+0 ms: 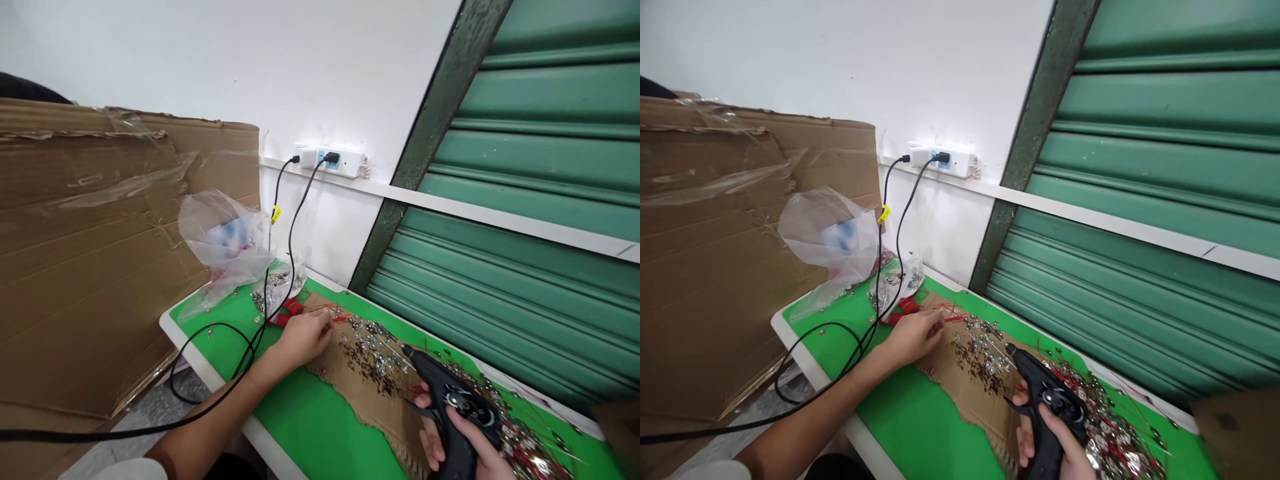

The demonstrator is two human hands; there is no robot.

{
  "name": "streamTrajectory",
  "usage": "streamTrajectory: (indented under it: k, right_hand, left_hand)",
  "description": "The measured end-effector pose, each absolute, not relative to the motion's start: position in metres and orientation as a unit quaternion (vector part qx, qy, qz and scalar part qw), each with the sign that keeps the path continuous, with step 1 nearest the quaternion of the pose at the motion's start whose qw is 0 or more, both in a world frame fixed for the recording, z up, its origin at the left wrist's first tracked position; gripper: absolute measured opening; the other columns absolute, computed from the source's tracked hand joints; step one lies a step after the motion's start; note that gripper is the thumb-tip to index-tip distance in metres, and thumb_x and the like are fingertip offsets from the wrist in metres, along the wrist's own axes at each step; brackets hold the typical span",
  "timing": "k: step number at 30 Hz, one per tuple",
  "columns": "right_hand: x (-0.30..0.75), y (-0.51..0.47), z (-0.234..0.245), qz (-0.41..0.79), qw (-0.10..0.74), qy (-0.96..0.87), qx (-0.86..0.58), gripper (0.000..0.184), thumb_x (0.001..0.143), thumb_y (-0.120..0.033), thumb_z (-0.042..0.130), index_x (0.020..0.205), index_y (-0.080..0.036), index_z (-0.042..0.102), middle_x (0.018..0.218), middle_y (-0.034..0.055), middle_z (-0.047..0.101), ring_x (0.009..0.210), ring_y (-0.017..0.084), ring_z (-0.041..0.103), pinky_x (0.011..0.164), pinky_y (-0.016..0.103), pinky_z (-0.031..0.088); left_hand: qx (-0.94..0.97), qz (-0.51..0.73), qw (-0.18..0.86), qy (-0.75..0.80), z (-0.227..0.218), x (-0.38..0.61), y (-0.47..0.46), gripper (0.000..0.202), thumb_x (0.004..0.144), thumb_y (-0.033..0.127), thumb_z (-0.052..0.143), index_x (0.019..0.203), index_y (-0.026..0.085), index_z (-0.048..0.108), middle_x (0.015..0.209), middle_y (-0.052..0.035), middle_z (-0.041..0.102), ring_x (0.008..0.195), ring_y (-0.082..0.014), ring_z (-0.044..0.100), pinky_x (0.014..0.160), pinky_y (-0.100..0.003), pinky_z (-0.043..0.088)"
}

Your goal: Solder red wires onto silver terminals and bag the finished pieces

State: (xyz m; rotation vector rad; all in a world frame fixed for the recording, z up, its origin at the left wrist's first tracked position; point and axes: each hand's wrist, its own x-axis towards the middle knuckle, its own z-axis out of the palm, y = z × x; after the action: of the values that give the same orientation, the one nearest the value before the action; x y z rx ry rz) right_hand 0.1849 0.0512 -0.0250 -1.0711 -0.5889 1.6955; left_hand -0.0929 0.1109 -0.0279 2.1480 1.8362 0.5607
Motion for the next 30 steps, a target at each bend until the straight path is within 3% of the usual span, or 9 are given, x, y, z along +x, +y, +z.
streamTrajectory:
  k: [4, 7, 11, 21, 30]
  right_hand:
    - [0.175, 0.055, -0.036, 0.724, 0.433, -0.255, -0.473, 0.038, 0.068, -0.044, 0.080, 0.091, -0.016, 0.071, 0.052, 0.0003, 0.054, 0.043, 0.011, 0.046, 0.041, 0.022, 0.037]
    - [0.170, 0.059, -0.042, 0.714, 0.410, -0.255, -0.507, 0.044, 0.064, -0.053, 0.081, 0.085, -0.015, 0.073, 0.044, -0.0011, 0.048, 0.038, 0.010, 0.042, 0.038, 0.021, 0.033]
    - [0.168, 0.061, -0.044, 0.704, 0.402, -0.253, -0.528, 0.046, 0.058, -0.054, 0.083, 0.081, -0.016, 0.074, 0.044, -0.0011, 0.048, 0.039, 0.010, 0.041, 0.037, 0.021, 0.032]
    - [0.172, 0.061, -0.061, 0.690, 0.383, -0.292, -0.540, 0.042, 0.067, -0.053, 0.078, 0.085, -0.016, 0.071, 0.045, -0.0007, 0.051, 0.038, 0.012, 0.045, 0.038, 0.023, 0.032]
    - [0.171, 0.061, -0.060, 0.678, 0.376, -0.295, -0.558, 0.041, 0.067, -0.053, 0.078, 0.083, -0.016, 0.071, 0.045, 0.0000, 0.051, 0.038, 0.013, 0.046, 0.038, 0.024, 0.032]
  left_hand:
    - [0.739, 0.200, 0.160, 0.623, -0.043, -0.096, 0.107, 0.011, 0.087, 0.027, 0.055, 0.087, 0.022, 0.065, 0.095, -0.0016, 0.070, 0.088, -0.0167, 0.063, 0.069, -0.023, 0.045]
    - [0.743, 0.235, 0.179, 0.601, -0.051, -0.096, 0.110, 0.013, 0.086, 0.030, 0.058, 0.085, 0.022, 0.068, 0.092, -0.0015, 0.071, 0.086, -0.0161, 0.064, 0.071, -0.023, 0.046]
    - [0.744, 0.265, 0.198, 0.581, -0.054, -0.093, 0.115, 0.017, 0.087, 0.035, 0.059, 0.087, 0.024, 0.073, 0.093, -0.0010, 0.072, 0.085, -0.0155, 0.065, 0.071, -0.023, 0.046]
    - [0.735, 0.270, 0.185, 0.594, -0.056, -0.092, 0.118, 0.016, 0.085, 0.033, 0.061, 0.084, 0.023, 0.073, 0.089, -0.0010, 0.073, 0.081, -0.0148, 0.064, 0.070, -0.023, 0.045]
    - [0.730, 0.279, 0.190, 0.594, -0.053, -0.091, 0.118, 0.013, 0.085, 0.029, 0.062, 0.082, 0.022, 0.073, 0.090, -0.0003, 0.073, 0.084, -0.0150, 0.064, 0.070, -0.023, 0.046]
